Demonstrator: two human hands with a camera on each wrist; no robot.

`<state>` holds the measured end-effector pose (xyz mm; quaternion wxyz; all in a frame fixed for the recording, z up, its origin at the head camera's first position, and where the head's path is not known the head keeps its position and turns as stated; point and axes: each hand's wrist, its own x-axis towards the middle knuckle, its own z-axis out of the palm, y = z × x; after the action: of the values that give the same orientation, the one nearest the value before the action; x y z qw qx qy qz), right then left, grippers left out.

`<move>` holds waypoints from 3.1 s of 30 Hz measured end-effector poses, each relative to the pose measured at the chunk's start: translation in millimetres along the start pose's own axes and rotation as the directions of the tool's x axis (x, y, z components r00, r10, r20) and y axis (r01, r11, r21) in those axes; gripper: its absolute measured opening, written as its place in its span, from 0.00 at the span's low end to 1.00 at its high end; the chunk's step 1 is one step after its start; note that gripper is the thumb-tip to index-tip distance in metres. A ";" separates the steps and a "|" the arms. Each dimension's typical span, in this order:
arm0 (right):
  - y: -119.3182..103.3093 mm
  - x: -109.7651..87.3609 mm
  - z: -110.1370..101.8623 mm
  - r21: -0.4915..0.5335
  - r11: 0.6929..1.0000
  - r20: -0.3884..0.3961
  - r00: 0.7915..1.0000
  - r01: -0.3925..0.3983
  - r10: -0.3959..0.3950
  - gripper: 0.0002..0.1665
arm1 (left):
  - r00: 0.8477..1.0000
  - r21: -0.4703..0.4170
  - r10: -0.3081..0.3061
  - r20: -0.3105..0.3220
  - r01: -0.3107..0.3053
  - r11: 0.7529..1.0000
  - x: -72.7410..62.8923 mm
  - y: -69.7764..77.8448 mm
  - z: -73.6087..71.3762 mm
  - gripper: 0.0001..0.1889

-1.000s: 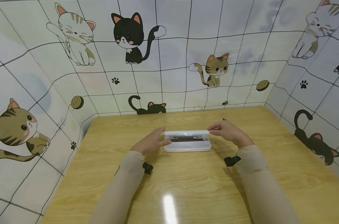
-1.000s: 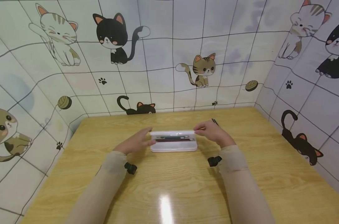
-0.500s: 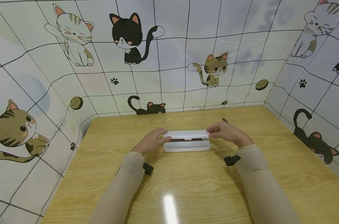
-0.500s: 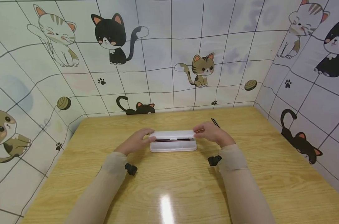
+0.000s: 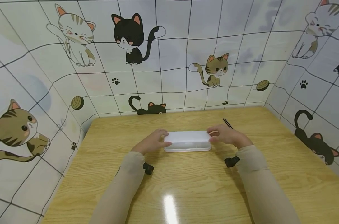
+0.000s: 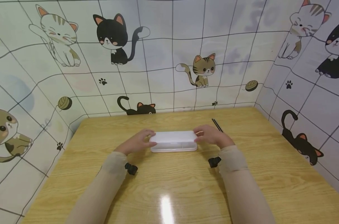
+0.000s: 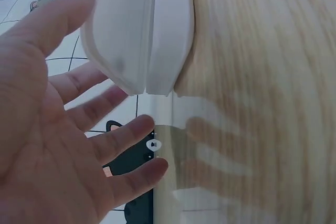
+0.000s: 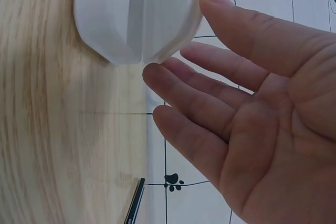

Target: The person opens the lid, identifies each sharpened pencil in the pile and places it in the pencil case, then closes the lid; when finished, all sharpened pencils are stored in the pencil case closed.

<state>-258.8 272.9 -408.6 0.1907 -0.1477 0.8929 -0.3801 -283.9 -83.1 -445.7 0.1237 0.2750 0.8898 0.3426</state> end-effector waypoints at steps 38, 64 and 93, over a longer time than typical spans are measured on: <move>9.5 11.3 12.8 -0.106 0.994 0.024 0.999 -0.032 0.035 0.45 | 0.998 0.017 -0.051 0.024 0.051 0.999 2.0 -8.5 7.8 0.33; -0.3 13.8 17.8 -0.141 0.983 0.000 0.993 -0.114 0.116 0.42 | 0.993 0.050 -0.115 0.035 0.113 0.992 4.5 -0.9 8.8 0.29; 21.0 21.3 21.0 -0.267 0.962 0.093 0.992 -0.056 0.084 0.41 | 0.960 0.415 -0.104 -0.260 0.208 0.886 -7.9 -55.3 5.0 0.32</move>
<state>-270.6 265.1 -442.3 0.2286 -0.1596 0.9292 -0.2427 -297.7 -118.9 -486.7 -0.0179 0.1814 0.9714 0.1521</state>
